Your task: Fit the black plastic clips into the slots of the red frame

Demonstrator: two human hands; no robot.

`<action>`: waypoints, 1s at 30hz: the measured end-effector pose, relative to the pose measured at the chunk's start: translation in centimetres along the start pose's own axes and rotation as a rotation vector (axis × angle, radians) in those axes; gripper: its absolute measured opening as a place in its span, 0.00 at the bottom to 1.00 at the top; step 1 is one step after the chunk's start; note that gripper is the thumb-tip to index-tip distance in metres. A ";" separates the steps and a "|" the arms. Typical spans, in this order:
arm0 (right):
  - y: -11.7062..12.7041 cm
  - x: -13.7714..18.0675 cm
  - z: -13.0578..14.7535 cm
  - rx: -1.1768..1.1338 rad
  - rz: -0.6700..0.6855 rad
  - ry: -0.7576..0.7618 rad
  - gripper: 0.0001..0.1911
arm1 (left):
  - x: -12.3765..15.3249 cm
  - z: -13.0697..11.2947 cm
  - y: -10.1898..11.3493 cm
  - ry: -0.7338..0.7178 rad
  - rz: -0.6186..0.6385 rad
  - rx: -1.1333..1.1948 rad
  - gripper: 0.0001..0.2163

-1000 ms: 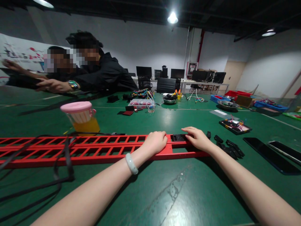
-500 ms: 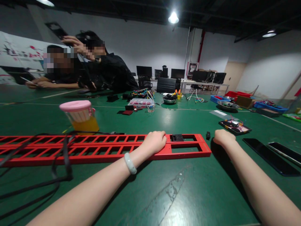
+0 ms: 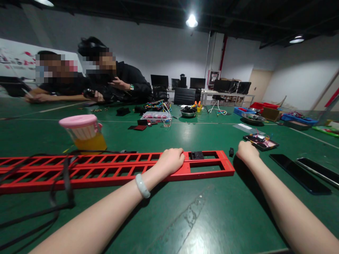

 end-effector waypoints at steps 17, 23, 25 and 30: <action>1.4 1.2 4.3 -0.786 -0.228 0.357 0.14 | 0.1 0.0 0.0 -0.015 -0.007 -0.003 0.14; -0.6 3.3 7.7 -1.351 0.197 0.388 0.16 | 0.2 -0.1 0.1 -0.010 -0.001 -0.006 0.14; -0.8 4.0 8.6 -1.418 0.287 0.395 0.18 | 0.2 -0.1 0.0 -0.007 0.000 -0.004 0.14; -1.1 5.3 9.8 -1.351 0.398 0.443 0.21 | 0.3 0.0 -0.2 -0.002 -0.002 0.000 0.14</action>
Point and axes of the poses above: each hand's wrist, its own x-axis away from the middle knuckle, its own y-axis out of the back of the hand, z = x × y, the point moved 7 cm from there along -x, towards the middle knuckle, and after that the axes turned 3 degrees about -x, right-handed, at the moved point
